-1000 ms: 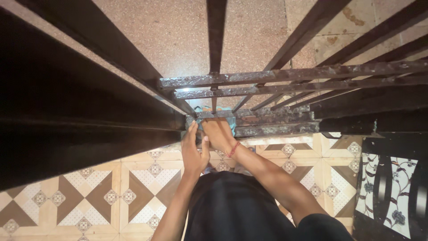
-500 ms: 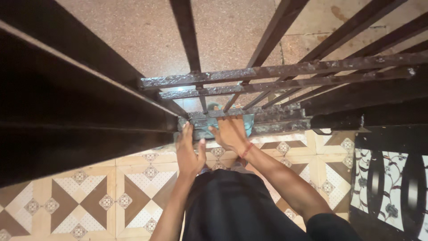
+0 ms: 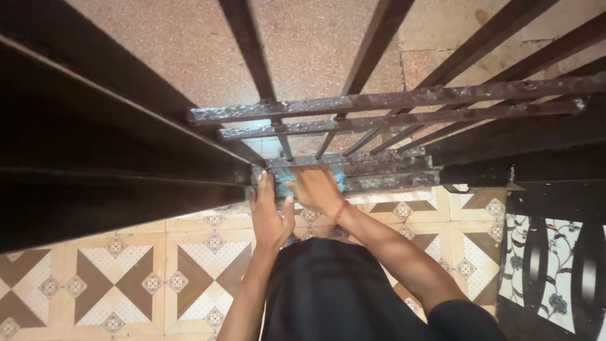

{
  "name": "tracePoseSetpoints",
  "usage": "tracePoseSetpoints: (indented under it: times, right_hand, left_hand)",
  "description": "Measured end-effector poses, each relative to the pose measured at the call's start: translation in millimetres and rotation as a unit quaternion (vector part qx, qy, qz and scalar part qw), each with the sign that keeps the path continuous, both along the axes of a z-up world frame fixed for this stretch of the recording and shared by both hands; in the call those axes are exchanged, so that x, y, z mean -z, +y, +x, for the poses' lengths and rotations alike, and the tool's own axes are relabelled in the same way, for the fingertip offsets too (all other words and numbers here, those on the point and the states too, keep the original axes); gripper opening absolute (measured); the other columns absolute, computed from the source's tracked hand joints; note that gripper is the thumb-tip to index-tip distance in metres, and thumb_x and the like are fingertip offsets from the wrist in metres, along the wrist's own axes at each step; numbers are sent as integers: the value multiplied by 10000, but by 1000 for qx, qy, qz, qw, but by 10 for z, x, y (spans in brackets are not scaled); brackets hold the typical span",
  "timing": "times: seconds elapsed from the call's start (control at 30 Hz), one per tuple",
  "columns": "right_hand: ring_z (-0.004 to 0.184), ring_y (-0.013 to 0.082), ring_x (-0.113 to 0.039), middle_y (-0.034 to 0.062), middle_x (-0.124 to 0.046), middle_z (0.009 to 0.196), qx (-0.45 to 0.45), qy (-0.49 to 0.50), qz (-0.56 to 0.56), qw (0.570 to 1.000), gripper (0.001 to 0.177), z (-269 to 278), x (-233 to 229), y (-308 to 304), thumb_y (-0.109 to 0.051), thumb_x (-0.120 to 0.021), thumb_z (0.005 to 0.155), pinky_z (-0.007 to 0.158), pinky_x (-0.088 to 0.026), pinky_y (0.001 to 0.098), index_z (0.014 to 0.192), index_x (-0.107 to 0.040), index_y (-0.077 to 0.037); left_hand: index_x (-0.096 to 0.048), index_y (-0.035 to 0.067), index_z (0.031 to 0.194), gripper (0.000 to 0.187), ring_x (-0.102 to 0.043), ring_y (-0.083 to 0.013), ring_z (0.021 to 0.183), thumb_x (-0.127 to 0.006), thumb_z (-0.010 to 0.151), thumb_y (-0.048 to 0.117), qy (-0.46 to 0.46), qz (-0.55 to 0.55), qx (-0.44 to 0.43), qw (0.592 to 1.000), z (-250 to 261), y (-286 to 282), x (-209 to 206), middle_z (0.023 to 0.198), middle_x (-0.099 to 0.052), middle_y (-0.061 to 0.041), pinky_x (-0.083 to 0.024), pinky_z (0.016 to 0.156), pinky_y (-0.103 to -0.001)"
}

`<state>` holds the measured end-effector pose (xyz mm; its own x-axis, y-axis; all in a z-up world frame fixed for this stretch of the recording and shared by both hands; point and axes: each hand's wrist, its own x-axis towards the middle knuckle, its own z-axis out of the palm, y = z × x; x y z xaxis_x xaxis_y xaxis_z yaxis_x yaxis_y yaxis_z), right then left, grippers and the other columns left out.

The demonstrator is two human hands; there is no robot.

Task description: The person cleans the lower frame and bars of a metal gate by hand using a blue cloth, wiping back and forth along the horizontal and vertical surfaces.

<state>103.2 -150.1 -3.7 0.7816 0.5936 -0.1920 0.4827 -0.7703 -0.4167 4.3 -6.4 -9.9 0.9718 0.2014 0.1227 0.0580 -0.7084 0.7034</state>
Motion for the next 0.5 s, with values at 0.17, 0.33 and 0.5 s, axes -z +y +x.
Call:
tracePoseSetpoints:
  times: [0.17,0.33,0.5]
  right_hand:
    - [941,445,-676,260,-712,1053,43,-130,162,977,469,29,-179,-617,-328,-645,904,786,-513,533,1194,-698,37]
    - [1301,386,-587,179,-698,1224,115,22,-97,988,379,-49,-123,-583,-433,-585,1027,1176,-340,618,1219,-689,-123]
    - [1379,473,-444,256,-542,1421,10,-185,64,981,694,-161,39,-644,-381,-653,869,1079,-297,629,1430,-516,4]
  left_hand:
    - [-442,-128,1470,689,-391,-432,1481,-607,946,287,-5,1,-5,1000,10,-88,6,1568,-422,-307,-235,1232,-573]
    - [-449,-135,1444,674,-352,-436,1500,-602,955,301,-5,58,-5,998,26,-211,-36,1573,-399,-327,-223,1236,-571]
    - [-466,-112,1428,701,-299,-508,1465,-597,928,360,41,184,19,982,1,-569,43,1537,-368,-345,-199,1201,-606]
